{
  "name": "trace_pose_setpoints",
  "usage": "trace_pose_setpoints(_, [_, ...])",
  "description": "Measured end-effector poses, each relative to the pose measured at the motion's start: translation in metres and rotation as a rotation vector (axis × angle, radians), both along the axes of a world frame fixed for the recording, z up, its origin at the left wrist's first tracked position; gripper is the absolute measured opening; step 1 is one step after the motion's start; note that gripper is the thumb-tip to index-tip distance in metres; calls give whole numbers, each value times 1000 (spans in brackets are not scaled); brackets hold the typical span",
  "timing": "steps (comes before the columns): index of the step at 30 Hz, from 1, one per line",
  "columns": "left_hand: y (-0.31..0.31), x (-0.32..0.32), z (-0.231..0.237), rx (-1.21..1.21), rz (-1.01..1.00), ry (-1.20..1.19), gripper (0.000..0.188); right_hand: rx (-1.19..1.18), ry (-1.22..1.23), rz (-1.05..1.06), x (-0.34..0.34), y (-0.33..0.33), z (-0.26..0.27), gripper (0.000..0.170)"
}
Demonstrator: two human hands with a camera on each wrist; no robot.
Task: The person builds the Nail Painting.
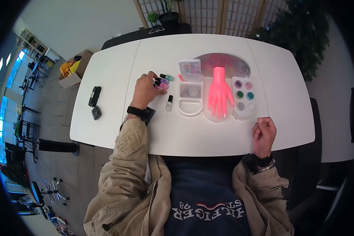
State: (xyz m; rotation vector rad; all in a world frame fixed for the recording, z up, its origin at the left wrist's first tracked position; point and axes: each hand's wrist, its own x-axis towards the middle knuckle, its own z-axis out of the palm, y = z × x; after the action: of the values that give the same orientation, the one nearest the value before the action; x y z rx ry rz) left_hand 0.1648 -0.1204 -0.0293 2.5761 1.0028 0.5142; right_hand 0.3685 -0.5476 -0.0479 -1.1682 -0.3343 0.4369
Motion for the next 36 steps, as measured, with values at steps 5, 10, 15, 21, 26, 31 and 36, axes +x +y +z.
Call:
trace_pose_setpoints(5, [0, -3, 9, -36, 6, -10, 56, 17, -12, -5, 1, 3, -1, 15])
trace_pose_setpoints(10, [6, -12, 26, -47, -102, -74, 34, 48, -9, 4, 4, 3, -5, 14])
trace_pose_setpoints(15, [-29, -10, 76, -185, -293, -224, 25, 33, -39, 14, 4, 2, -5, 16])
trace_pose_setpoints(21, [-72, 5, 91, -291, -603, -187, 25, 31, -21, 19, 4, 1, -2, 11])
trace_pose_setpoints(26, [-80, 13, 83, -261, -626, -42, 26, 39, -29, 22, 4, 0, -3, 11])
trace_pose_setpoints(31, [-78, 13, 79, -192, -615, -5, 28, 46, -29, 21, 5, 0, -3, 11])
trace_pose_setpoints(36, [-78, 12, 81, -183, -620, 17, 31, 35, -32, 15, 4, 1, -3, 10])
